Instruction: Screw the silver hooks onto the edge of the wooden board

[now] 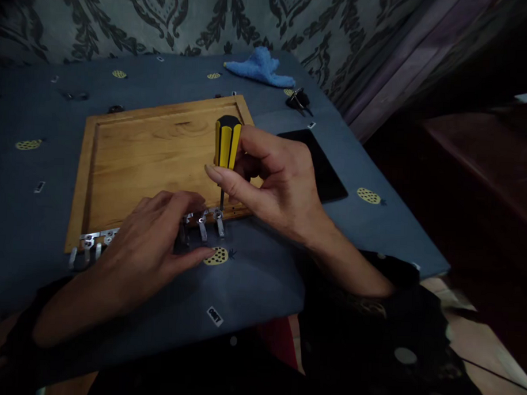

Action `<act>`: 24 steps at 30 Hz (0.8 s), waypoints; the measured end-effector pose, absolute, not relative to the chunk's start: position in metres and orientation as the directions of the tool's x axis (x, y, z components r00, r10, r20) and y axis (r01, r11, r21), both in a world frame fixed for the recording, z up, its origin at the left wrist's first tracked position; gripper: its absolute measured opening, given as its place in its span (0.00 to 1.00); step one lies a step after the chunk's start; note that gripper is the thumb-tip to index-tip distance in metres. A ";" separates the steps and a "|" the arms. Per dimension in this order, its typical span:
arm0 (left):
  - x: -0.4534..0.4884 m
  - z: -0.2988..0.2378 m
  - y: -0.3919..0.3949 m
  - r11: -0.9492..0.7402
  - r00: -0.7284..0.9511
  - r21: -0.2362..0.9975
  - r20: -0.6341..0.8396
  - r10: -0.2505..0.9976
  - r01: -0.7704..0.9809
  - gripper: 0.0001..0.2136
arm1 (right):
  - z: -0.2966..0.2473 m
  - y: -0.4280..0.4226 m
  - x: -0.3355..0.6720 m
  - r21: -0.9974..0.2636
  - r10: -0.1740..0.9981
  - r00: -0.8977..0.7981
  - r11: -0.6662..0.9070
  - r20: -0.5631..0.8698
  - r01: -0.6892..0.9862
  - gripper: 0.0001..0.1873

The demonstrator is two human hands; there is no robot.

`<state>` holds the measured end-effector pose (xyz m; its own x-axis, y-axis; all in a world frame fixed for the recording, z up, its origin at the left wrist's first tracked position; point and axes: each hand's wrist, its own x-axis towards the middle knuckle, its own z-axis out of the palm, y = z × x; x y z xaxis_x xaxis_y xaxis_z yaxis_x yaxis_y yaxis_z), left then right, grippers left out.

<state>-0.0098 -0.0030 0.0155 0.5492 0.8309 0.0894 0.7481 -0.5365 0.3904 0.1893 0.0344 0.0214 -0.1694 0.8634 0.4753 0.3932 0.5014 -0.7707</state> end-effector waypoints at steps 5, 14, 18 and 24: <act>-0.007 0.011 -0.002 -0.537 0.558 0.415 0.081 0.826 0.735 0.21 | 0.022 0.035 0.189 -0.759 0.852 -0.177 0.521 0.494 0.390 0.07; -0.005 0.009 -0.001 -0.565 0.582 0.395 0.088 0.808 0.724 0.24 | 0.025 0.035 0.188 -0.735 0.832 -0.178 0.550 0.526 0.397 0.10; -0.006 0.008 0.001 -0.559 0.576 0.405 0.091 0.812 0.724 0.25 | 0.024 0.035 0.188 -0.742 0.839 -0.184 0.539 0.511 0.397 0.08; -0.006 0.007 0.003 -0.523 0.559 0.472 0.074 0.826 0.709 0.26 | 0.023 0.035 0.188 -0.736 0.843 -0.161 0.528 0.513 0.423 0.08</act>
